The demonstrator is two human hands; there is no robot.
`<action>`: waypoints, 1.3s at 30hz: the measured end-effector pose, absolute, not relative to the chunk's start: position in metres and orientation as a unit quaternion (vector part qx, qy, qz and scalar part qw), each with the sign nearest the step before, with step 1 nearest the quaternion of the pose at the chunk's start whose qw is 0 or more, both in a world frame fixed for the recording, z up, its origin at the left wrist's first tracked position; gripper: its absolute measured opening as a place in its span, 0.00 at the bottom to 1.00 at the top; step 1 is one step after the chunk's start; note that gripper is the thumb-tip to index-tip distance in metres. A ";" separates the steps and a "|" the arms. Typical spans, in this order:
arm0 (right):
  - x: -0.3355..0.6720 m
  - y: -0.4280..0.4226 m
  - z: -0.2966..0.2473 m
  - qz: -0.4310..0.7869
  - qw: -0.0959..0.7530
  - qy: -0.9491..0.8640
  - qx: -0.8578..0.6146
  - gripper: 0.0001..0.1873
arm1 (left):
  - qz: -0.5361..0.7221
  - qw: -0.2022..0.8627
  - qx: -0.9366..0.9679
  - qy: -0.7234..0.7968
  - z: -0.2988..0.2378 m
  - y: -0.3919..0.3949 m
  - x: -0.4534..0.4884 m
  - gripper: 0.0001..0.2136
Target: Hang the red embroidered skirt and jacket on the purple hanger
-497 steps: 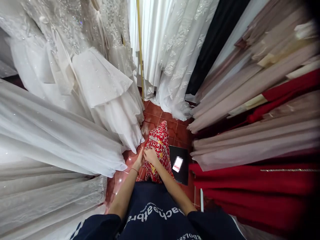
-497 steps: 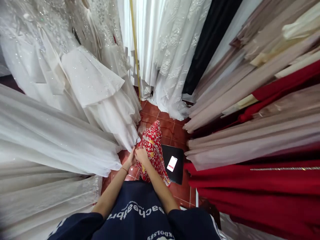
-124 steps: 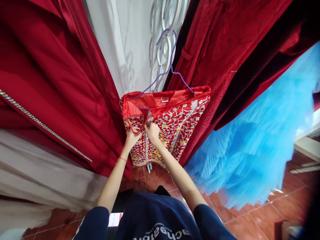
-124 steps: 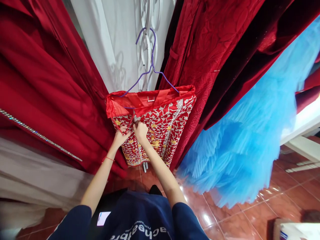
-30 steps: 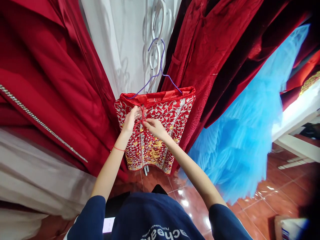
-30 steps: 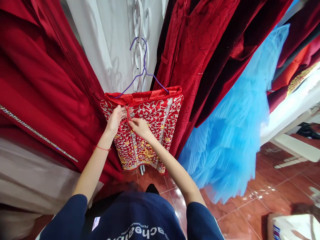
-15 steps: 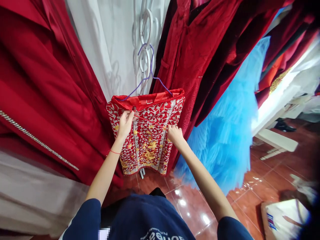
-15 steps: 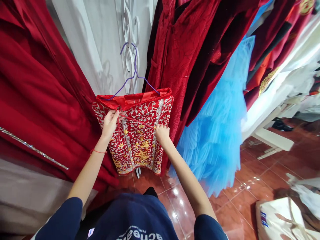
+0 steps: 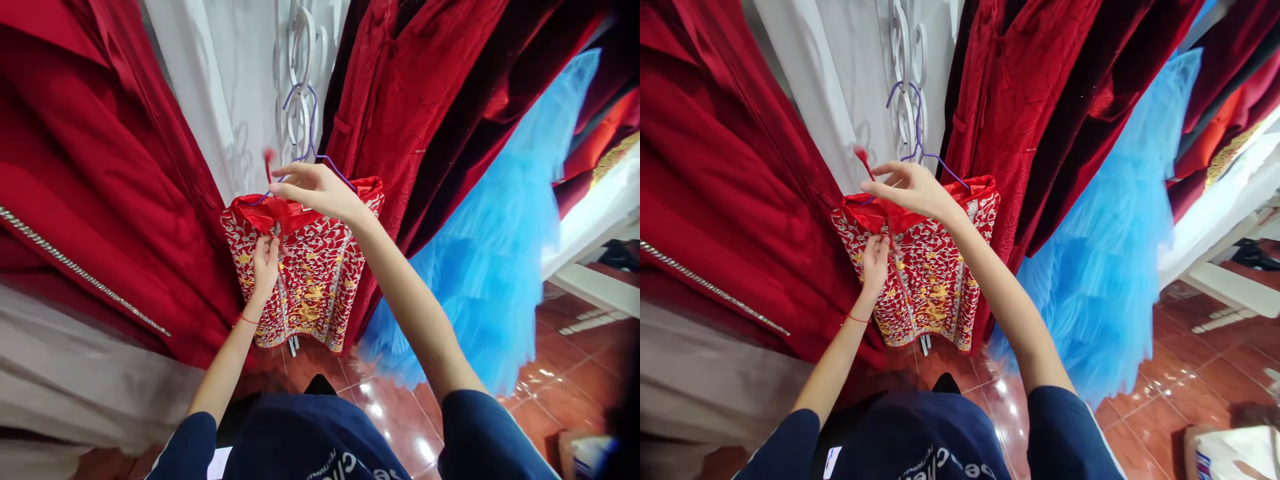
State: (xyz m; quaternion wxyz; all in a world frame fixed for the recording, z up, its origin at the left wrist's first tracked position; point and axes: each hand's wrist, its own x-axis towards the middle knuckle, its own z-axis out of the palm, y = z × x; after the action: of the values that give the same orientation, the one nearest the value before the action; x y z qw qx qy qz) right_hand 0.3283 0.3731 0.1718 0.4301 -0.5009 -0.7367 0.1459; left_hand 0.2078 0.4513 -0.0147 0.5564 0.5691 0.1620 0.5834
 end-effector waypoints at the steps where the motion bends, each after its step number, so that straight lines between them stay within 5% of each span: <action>1: 0.324 0.379 0.167 0.092 0.470 -0.704 -0.524 0.18 | 0.578 0.574 0.556 0.162 -0.014 0.448 0.207 0.19; 5: 0.317 0.373 0.101 0.014 0.534 -0.586 -0.609 0.17 | 0.563 0.603 0.539 0.170 -0.009 0.439 0.203 0.19; 11: 0.308 0.376 0.000 0.284 0.671 -0.442 -0.523 0.20 | 0.549 0.627 0.527 0.170 -0.009 0.433 0.199 0.18; 22: 0.284 0.405 -0.005 0.422 0.722 -0.391 -0.385 0.14 | 0.531 0.668 0.474 0.218 -0.020 0.401 0.189 0.16; 33: 0.302 0.387 -0.010 0.298 0.626 -0.553 -0.462 0.17 | 0.495 0.673 0.505 0.216 -0.016 0.392 0.179 0.15; 39: 0.287 0.378 -0.010 0.127 0.593 -0.606 -0.514 0.10 | 0.507 0.659 0.503 0.235 -0.017 0.402 0.173 0.16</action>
State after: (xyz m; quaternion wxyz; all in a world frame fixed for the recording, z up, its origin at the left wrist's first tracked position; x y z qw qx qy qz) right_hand 0.2866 0.3785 -0.0097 0.5933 -0.5140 -0.6063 0.1274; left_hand 0.1729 0.4022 -0.0171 0.6592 0.5030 0.2350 0.5071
